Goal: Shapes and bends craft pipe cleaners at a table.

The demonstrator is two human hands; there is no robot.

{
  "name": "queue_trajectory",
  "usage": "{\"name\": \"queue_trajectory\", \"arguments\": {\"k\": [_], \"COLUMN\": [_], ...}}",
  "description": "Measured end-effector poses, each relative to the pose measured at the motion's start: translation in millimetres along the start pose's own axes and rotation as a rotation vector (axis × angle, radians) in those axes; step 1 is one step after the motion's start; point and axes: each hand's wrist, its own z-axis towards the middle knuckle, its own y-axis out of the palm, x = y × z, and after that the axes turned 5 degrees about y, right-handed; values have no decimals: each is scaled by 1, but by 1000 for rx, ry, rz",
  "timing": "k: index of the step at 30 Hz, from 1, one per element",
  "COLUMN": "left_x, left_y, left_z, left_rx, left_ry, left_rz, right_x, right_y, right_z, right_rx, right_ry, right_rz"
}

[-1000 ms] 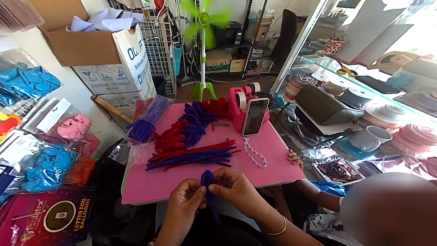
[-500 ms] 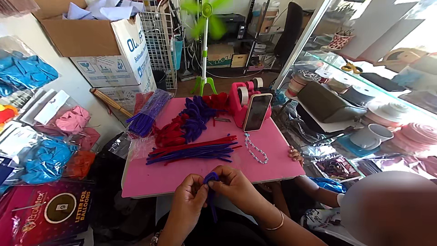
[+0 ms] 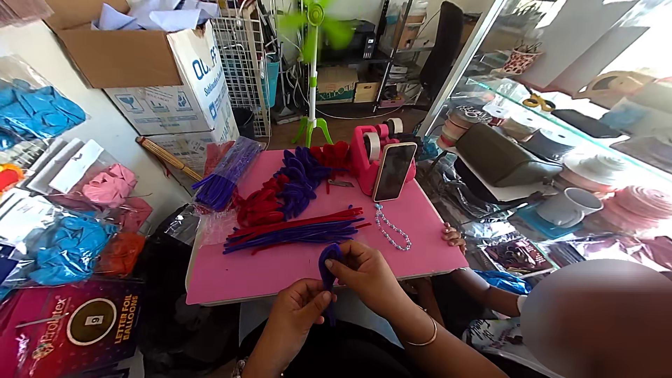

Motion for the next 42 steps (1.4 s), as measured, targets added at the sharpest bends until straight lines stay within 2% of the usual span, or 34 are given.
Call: {"name": "queue_trajectory", "arguments": {"k": [10, 14, 18, 22, 25, 32, 34, 37, 39, 42], "left_x": [-1, -5, -13, -21, -22, -19, -15, -9, -7, -5], "left_y": [6, 7, 9, 9, 6, 8, 9, 10, 9, 9], "left_z": [0, 0, 3, 4, 3, 2, 2, 0, 0, 0], "left_rx": [41, 59, 102, 138, 145, 124, 113, 120, 124, 117], "left_ry": [57, 113, 270, 411, 447, 382, 306, 173, 152, 138], "left_rz": [-101, -175, -86, 91, 200, 193, 152, 80, 61, 52], "right_x": [-2, 0, 7, 9, 13, 21, 19, 13, 8, 5], "right_y": [1, -1, 1, 8, 10, 4, 2, -3, -4, -4], "right_z": [-3, -4, -7, -12, -13, -5, -4, -2, -1, -1], "right_rx": [-13, -87, -253, -220, -167, 85, 49, -5, -26, -35], "right_ry": [-29, -8, 91, 189, 153, -273, -243, -92, -13, 4], "right_rz": [67, 130, 207, 305, 254, -148, -152, -80, -40, -21]}}
